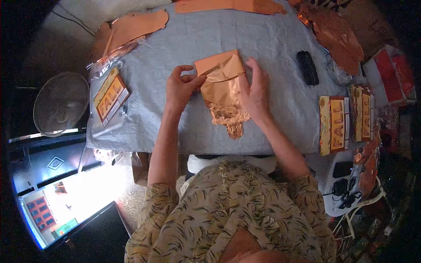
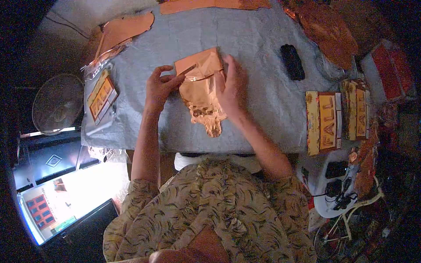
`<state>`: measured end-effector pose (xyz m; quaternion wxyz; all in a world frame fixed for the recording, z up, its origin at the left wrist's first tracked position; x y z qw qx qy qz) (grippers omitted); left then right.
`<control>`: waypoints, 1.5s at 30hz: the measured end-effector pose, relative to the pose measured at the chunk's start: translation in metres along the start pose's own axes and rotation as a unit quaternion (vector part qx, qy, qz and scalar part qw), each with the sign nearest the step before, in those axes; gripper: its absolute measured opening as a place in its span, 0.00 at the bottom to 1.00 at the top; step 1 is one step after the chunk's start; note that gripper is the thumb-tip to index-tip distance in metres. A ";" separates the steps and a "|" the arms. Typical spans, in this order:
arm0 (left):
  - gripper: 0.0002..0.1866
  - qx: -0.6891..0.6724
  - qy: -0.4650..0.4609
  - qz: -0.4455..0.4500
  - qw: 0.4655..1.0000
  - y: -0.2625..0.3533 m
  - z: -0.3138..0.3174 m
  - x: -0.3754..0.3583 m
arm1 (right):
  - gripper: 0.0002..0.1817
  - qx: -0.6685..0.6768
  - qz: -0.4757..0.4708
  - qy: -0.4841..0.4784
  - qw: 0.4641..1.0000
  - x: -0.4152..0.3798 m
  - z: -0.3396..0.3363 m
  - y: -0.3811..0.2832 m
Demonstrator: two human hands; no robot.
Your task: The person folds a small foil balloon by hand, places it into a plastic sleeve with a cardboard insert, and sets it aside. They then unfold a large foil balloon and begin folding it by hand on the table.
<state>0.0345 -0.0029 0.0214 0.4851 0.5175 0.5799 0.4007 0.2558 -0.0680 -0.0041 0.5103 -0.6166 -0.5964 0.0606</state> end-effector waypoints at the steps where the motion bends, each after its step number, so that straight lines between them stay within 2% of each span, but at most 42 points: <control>1: 0.27 0.007 0.000 -0.003 1.000 0.000 0.001 0.000 | 0.29 0.008 0.035 -0.017 0.999 0.008 -0.005 -0.002; 5: 0.27 -0.001 -0.009 0.000 1.000 0.003 0.003 -0.003 | 0.21 0.025 0.107 -0.054 0.992 0.022 0.001 0.007; 8: 0.26 0.013 -0.007 -0.006 1.000 0.002 0.002 -0.001 | 0.20 0.030 0.058 -0.006 0.998 0.022 0.012 0.014; 12: 0.27 -0.041 -0.014 -0.002 0.999 -0.004 0.003 0.002 | 0.20 -0.014 0.033 0.000 0.999 0.026 0.021 0.012; 15: 0.26 -0.022 -0.020 0.002 1.000 -0.007 0.001 0.004 | 0.19 0.004 0.084 0.016 0.996 0.037 0.026 0.016; 17: 0.26 0.011 -0.026 0.003 1.000 -0.003 -0.001 0.003 | 0.17 0.040 0.156 -0.049 0.986 0.055 0.011 0.006; 19: 0.25 0.029 -0.030 -0.014 0.999 0.003 0.001 0.002 | 0.14 0.051 0.160 -0.041 0.985 0.067 0.007 0.011; 21: 0.25 0.001 -0.032 -0.017 0.999 0.001 0.003 0.001 | 0.13 0.123 0.244 -0.181 0.945 0.075 0.003 0.018; 22: 0.24 -0.026 -0.034 -0.018 0.999 0.001 0.003 0.001 | 0.12 0.169 0.286 -0.173 0.927 0.073 0.010 0.025; 23: 0.24 -0.028 -0.033 -0.019 0.999 0.001 0.004 0.001 | 0.12 0.168 0.285 -0.175 0.927 0.072 0.010 0.030; 25: 0.24 -0.043 -0.036 -0.021 0.998 0.002 0.004 0.001 | 0.12 0.170 0.293 -0.228 0.913 0.072 0.009 0.036; 28: 0.23 -0.037 -0.038 -0.031 0.998 0.000 0.004 0.003 | 0.12 0.236 0.323 -0.188 0.897 0.068 0.011 0.037; 32: 0.24 -0.061 -0.051 -0.028 0.996 -0.001 0.004 0.001 | 0.15 0.256 0.344 -0.161 0.889 0.064 0.011 0.032; 34: 0.26 -0.076 -0.047 -0.019 0.996 0.000 0.005 -0.001 | 0.15 0.039 0.205 -0.206 0.956 0.067 0.001 0.021; 35: 0.26 -0.078 -0.042 -0.019 0.996 0.001 0.005 -0.001 | 0.15 0.040 0.201 -0.209 0.956 0.064 -0.002 0.016; 37: 0.28 -0.068 -0.044 -0.025 0.996 0.004 0.004 -0.003 | 0.15 -0.152 0.032 -0.094 0.983 0.057 -0.008 0.003; 38: 0.28 -0.068 -0.039 -0.025 0.997 0.001 0.004 -0.002 | 0.15 -0.150 0.029 -0.096 0.984 0.054 -0.007 0.000; 39: 0.28 -0.068 -0.031 -0.031 0.997 -0.001 0.005 0.000 | 0.18 -0.132 -0.016 -0.080 0.988 0.051 -0.004 -0.003; 41: 0.28 -0.068 -0.023 -0.036 0.997 -0.006 0.005 0.001 | 0.29 -0.097 -0.106 -0.044 0.989 0.044 0.002 -0.006; 42: 0.26 -0.059 -0.024 -0.036 0.997 -0.005 0.005 0.001 | 0.29 -0.096 -0.107 -0.044 0.989 0.038 0.007 -0.005; 44: 0.25 -0.052 -0.022 -0.035 0.998 -0.003 0.005 0.001 | 0.37 -0.163 -0.091 -0.152 0.971 0.025 0.021 -0.001; 45: 0.24 -0.058 -0.043 -0.040 0.997 0.000 0.004 0.000 | 0.37 -0.161 -0.094 -0.153 0.970 0.022 0.022 -0.002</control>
Point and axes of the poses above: each hand's wrist, its own x-axis towards the middle knuckle, its own z-axis out of the palm, y = z × x, the point moved 1 cm from there along x, towards the middle knuckle, and after that the axes turned 5 degrees about y, right-handed, at the moved point
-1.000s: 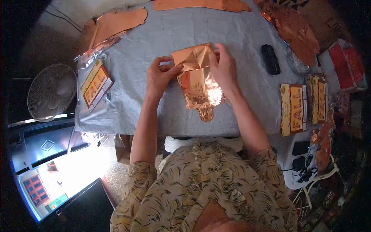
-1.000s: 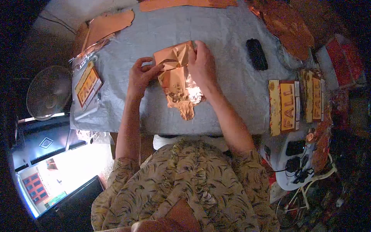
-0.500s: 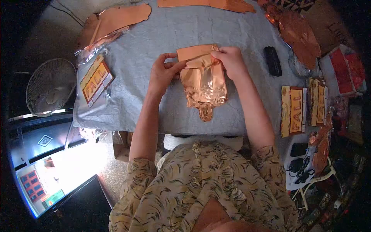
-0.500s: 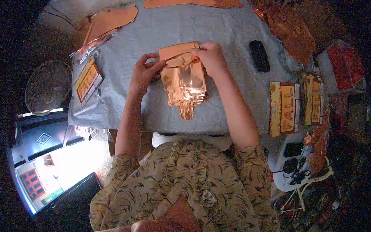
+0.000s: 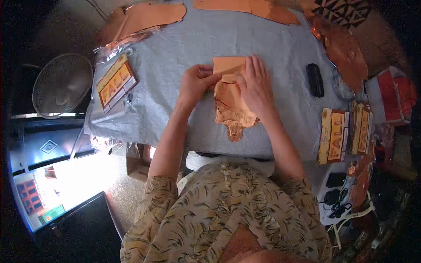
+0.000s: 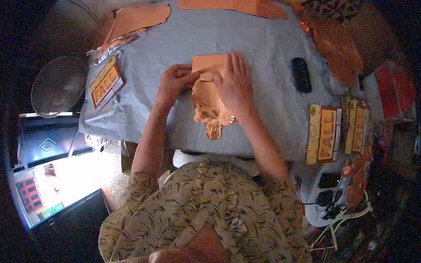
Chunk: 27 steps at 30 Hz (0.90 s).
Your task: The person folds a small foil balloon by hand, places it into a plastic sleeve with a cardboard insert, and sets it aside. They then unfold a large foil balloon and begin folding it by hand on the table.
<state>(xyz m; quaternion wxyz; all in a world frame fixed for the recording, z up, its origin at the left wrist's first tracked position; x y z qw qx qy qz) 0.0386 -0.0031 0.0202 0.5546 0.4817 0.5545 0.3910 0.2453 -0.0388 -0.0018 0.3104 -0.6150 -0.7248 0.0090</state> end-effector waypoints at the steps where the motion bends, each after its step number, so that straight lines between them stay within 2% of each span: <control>1: 0.22 -0.006 -0.019 -0.006 1.000 0.001 -0.001 -0.001 | 0.37 -0.009 0.015 0.004 1.000 -0.003 0.001 -0.002; 4: 0.23 -0.045 -0.038 -0.004 0.998 -0.006 -0.002 0.004 | 0.37 -0.041 0.021 0.009 0.999 -0.008 0.004 -0.009; 8: 0.25 -0.028 -0.043 0.018 0.999 0.007 -0.004 0.000 | 0.37 -0.093 0.023 -0.004 0.995 -0.006 0.011 -0.006; 10: 0.24 0.023 -0.096 0.005 0.995 0.010 -0.009 0.005 | 0.37 -0.091 0.019 -0.010 0.996 -0.005 0.009 -0.008; 14: 0.21 0.015 -0.110 -0.045 0.993 0.008 -0.021 0.024 | 0.37 -0.114 0.008 -0.009 0.993 -0.006 0.013 -0.004; 15: 0.18 0.132 -0.071 0.078 0.986 0.001 -0.025 0.034 | 0.37 -0.113 0.001 -0.013 0.994 -0.006 0.013 -0.006; 16: 0.16 0.246 -0.029 0.197 0.949 -0.001 -0.027 0.039 | 0.38 -0.117 0.012 -0.017 0.993 -0.006 0.011 -0.008; 17: 0.16 0.243 -0.022 0.193 0.950 -0.005 -0.027 0.043 | 0.38 -0.122 0.021 -0.021 0.992 -0.006 0.010 -0.010; 19: 0.14 0.310 0.065 0.304 0.898 -0.005 -0.021 0.047 | 0.39 -0.122 0.016 -0.029 0.992 -0.006 0.014 -0.005; 23: 0.12 0.257 0.113 0.273 0.920 -0.006 -0.017 0.054 | 0.40 -0.120 0.018 -0.033 0.992 -0.008 0.016 -0.002; 25: 0.10 0.275 0.114 0.320 0.900 -0.006 -0.017 0.059 | 0.40 -0.118 0.021 -0.037 0.992 -0.008 0.017 -0.002; 27: 0.11 0.296 0.098 0.302 0.901 -0.005 -0.017 0.066 | 0.40 -0.116 0.024 -0.040 0.992 -0.007 0.017 -0.002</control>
Point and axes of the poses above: each hand's wrist, its own x-axis towards the middle knuckle, its own z-axis out of the palm, y = z × x, the point moved 1 cm from there along x, towards the middle knuckle, and after that the axes turned 5 degrees about y, right-handed, at the moved point
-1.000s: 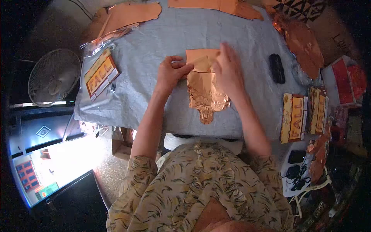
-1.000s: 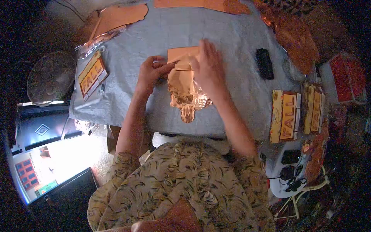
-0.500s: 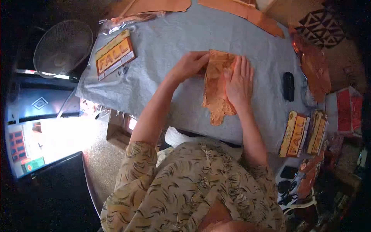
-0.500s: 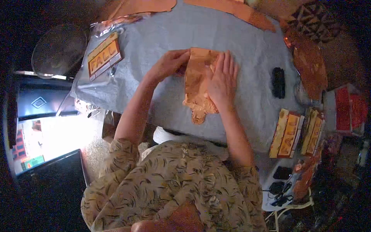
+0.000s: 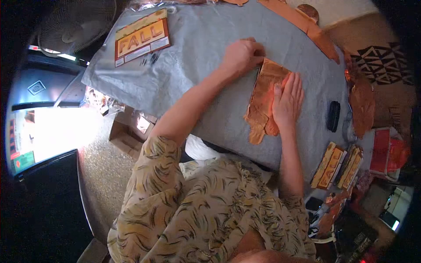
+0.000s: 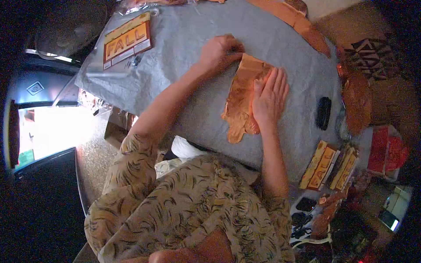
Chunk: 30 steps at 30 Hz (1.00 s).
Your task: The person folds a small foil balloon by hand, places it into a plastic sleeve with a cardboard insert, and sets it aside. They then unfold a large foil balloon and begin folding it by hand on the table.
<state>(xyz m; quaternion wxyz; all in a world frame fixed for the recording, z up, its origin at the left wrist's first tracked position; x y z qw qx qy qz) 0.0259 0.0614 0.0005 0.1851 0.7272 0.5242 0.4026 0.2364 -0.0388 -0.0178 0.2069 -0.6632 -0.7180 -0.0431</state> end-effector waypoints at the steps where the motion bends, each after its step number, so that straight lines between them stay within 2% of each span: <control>1: 0.11 0.018 -0.028 -0.005 0.999 -0.002 0.001 0.002 | 0.40 -0.013 0.000 -0.005 1.000 0.001 0.000 0.000; 8: 0.11 0.005 -0.036 0.003 0.999 -0.010 0.006 0.005 | 0.39 -0.037 0.000 -0.028 0.999 0.001 -0.003 -0.002; 13: 0.10 0.012 -0.022 0.064 0.998 -0.012 0.005 0.001 | 0.40 -0.035 0.000 -0.032 0.999 0.001 0.000 0.000; 26: 0.09 0.012 -0.028 0.069 0.997 -0.017 0.004 0.003 | 0.40 -0.058 -0.008 -0.034 0.998 0.001 -0.002 -0.002; 29: 0.11 -0.028 -0.019 0.110 0.993 -0.019 -0.001 0.002 | 0.38 -0.045 0.002 -0.027 0.999 0.002 -0.004 -0.005; 30: 0.15 -0.073 -0.011 0.124 0.990 -0.015 -0.004 -0.001 | 0.38 -0.045 0.007 -0.022 0.999 0.002 -0.004 -0.004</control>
Point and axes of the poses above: each hand's wrist, its own x-axis towards the middle knuckle, its own z-axis out of the palm, y = z × x, the point moved 1 cm from there along x, towards the middle knuckle, and after that the axes turned 5 degrees about y, right-handed, at the moved point
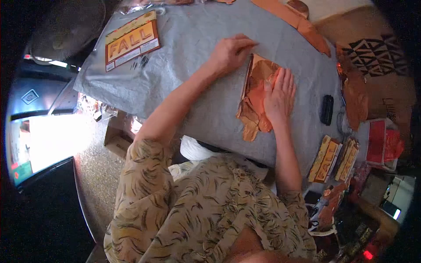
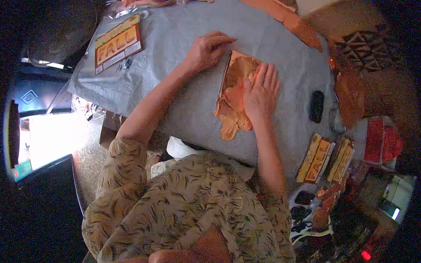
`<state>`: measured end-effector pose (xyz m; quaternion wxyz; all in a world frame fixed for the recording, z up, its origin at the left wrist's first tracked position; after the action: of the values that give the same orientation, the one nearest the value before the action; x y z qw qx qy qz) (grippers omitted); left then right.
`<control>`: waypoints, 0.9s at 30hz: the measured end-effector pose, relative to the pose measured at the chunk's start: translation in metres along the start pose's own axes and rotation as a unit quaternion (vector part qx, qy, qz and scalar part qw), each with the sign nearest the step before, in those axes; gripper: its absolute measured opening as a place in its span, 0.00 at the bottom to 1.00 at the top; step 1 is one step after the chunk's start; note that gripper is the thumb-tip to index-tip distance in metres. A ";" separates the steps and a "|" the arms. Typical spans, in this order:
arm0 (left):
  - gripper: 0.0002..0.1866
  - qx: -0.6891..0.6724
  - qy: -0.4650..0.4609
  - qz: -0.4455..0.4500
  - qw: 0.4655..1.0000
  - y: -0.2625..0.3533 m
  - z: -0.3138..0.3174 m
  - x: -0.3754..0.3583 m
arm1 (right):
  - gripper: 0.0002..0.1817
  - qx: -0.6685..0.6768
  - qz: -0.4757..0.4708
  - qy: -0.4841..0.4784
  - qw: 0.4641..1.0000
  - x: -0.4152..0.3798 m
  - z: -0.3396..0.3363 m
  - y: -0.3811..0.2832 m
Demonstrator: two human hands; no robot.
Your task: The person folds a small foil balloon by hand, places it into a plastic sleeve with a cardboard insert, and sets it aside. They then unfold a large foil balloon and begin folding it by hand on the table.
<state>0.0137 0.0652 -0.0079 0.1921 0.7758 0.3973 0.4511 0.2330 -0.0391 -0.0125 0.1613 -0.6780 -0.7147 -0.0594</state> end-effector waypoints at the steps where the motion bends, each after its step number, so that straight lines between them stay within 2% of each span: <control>1: 0.20 -0.044 0.010 0.016 0.999 0.008 -0.003 -0.002 | 0.38 0.001 -0.007 0.007 1.000 0.000 0.001 0.000; 2: 0.20 -0.045 0.005 0.021 0.999 0.017 -0.002 -0.008 | 0.38 0.002 -0.013 0.013 1.000 -0.001 0.001 0.001; 4: 0.28 0.159 -0.080 0.152 0.972 0.038 -0.001 -0.024 | 0.39 0.001 -0.013 0.022 1.000 0.000 0.002 0.001; 8: 0.32 0.179 -0.165 0.150 0.958 0.040 0.003 -0.031 | 0.39 0.020 -0.015 0.040 0.999 -0.002 0.000 0.000; 10: 0.30 0.295 -0.198 0.208 0.911 0.039 0.001 -0.033 | 0.39 0.020 -0.010 0.042 0.999 -0.001 0.000 0.000; 13: 0.30 0.260 -0.184 0.187 0.929 0.040 0.002 -0.034 | 0.37 0.037 0.009 0.035 0.999 -0.003 -0.007 0.008; 15: 0.30 0.255 -0.198 0.195 0.926 0.045 0.001 -0.032 | 0.34 0.069 -0.025 0.023 0.997 -0.007 -0.011 0.023; 16: 0.31 0.266 -0.202 0.188 0.924 0.047 0.000 -0.031 | 0.34 0.067 -0.008 0.026 0.997 -0.007 -0.010 0.037; 18: 0.31 0.269 -0.214 0.178 0.922 0.050 -0.001 -0.028 | 0.28 0.299 -0.023 0.082 0.950 -0.004 -0.010 0.073; 19: 0.31 0.265 -0.220 0.187 0.920 0.050 -0.001 -0.028 | 0.28 0.297 -0.012 0.087 0.951 -0.003 -0.017 0.082; 21: 0.31 0.266 -0.223 0.169 0.922 0.052 -0.001 -0.026 | 0.23 0.335 0.106 0.094 0.931 0.000 -0.033 0.102; 23: 0.31 0.273 -0.242 0.165 0.916 0.057 0.000 -0.023 | 0.19 0.349 0.136 0.137 0.917 0.005 -0.037 0.101; 25: 0.31 0.272 -0.250 0.157 0.916 0.059 -0.001 -0.022 | 0.19 0.328 0.040 0.113 0.937 0.012 -0.033 0.100; 27: 0.32 0.268 -0.259 0.157 0.915 0.060 0.000 -0.021 | 0.18 0.316 0.030 0.138 0.938 0.015 -0.027 0.096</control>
<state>0.0341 0.0120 0.0204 -0.0001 0.9400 0.3131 0.1355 0.3312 -0.0258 0.0050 0.4661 -0.5981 -0.6469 0.0809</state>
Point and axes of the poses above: each hand's wrist, its own x-axis towards the middle knuckle, its own z-axis out of the palm, y = z × x, the point moved 1 cm from there along x, towards the middle knuckle, and after that the axes turned 5 degrees about y, right-handed, at the moved point
